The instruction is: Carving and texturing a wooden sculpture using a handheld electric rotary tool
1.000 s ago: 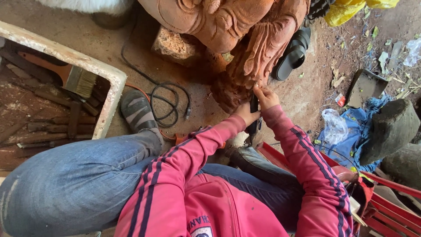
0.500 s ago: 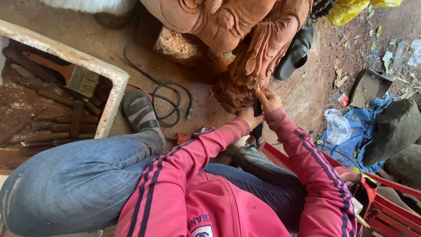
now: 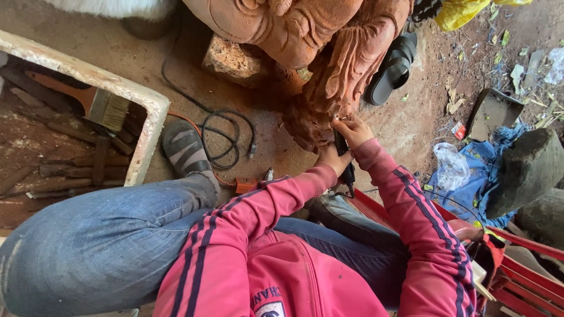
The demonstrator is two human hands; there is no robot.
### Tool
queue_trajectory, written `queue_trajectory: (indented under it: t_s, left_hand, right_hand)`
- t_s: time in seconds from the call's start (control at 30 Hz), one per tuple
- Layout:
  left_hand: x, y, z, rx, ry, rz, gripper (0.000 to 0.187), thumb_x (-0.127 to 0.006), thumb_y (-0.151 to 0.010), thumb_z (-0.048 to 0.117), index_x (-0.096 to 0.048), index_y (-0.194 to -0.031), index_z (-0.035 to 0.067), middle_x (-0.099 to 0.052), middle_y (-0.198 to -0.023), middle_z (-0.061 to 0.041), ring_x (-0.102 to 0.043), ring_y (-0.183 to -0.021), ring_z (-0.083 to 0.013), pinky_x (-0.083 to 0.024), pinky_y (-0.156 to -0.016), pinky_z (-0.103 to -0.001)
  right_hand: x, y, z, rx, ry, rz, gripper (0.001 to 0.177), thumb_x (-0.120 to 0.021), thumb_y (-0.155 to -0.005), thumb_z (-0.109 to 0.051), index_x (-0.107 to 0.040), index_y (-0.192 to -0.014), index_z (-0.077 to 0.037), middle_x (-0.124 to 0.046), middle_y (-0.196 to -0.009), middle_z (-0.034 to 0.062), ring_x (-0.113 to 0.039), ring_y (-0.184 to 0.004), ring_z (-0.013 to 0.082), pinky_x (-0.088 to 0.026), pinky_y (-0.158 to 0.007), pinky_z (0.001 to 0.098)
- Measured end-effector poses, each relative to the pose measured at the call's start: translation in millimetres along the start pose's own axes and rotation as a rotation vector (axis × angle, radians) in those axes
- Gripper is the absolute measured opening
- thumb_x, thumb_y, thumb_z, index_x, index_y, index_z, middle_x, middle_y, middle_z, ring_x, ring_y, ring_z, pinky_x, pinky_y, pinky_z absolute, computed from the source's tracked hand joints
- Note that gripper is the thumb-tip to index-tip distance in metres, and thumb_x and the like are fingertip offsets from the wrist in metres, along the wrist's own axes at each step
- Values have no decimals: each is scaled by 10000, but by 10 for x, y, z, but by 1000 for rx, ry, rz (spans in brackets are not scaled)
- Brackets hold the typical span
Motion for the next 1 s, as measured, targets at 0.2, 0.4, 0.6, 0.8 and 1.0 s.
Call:
queue_trajectory:
  t_s: [0.2, 0.4, 0.6, 0.8, 1.0]
  left_hand:
    - [265, 295, 203, -55, -163, -41, 473, -647, -782, 444, -631, -1088, 85, -734, -1075, -140, -702, -1111, -317, -585, -930, -445]
    - [971, 326, 67, -139, -609, -137, 526, -627, -839, 490, -604, -1230, 139, -736, -1150, -156, -694, -1143, -337, -568, -943, -439]
    - [1519, 291, 201, -202, -884, -70, 526, -616, -898, 575, -475, -1351, 350, -753, -1096, -63, -727, -1062, -277, -596, -882, -381]
    - [1778, 569, 484, -215, -975, -66, 553, -558, -954, 575, -419, -1474, 448, -721, -1215, -136, -687, -1140, -339, -568, -975, -432]
    - [1576, 775, 556, -139, -955, -13, 609, -522, -1004, 458, -294, -1568, 441, -639, -1348, -239, -618, -1239, -401, -520, -1075, -457]
  right_hand:
    - [-129, 194, 276, -182, -242, 82, 362, -688, -998, -440, -797, -996, -95, -738, -904, 120, -674, -950, 205, -580, -852, 398]
    - [-441, 546, -235, -325, -943, 103, 289, -761, -957, -266, -742, -1000, 19, -727, -911, 126, -736, -808, 237, -653, -744, 425]
    - [-945, 332, -214, -290, -1313, 115, 329, -778, -946, -329, -663, -948, -20, -729, -890, 143, -775, -862, 338, -652, -775, 512]
    - [-1252, 191, -431, -313, -1464, 199, 275, -821, -892, -284, -727, -902, -26, -721, -843, 101, -770, -774, 277, -654, -682, 436]
    - [-1902, -199, -56, -242, -1565, 285, 284, -798, -926, -302, -734, -932, -26, -708, -861, 103, -752, -771, 243, -654, -683, 423]
Point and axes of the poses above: each hand's wrist, its own y-axis away from the middle knuckle, its own x-axis out of the back of the hand, z = x × y, the point moved 2 cm from there along -y, towards the middle knuckle
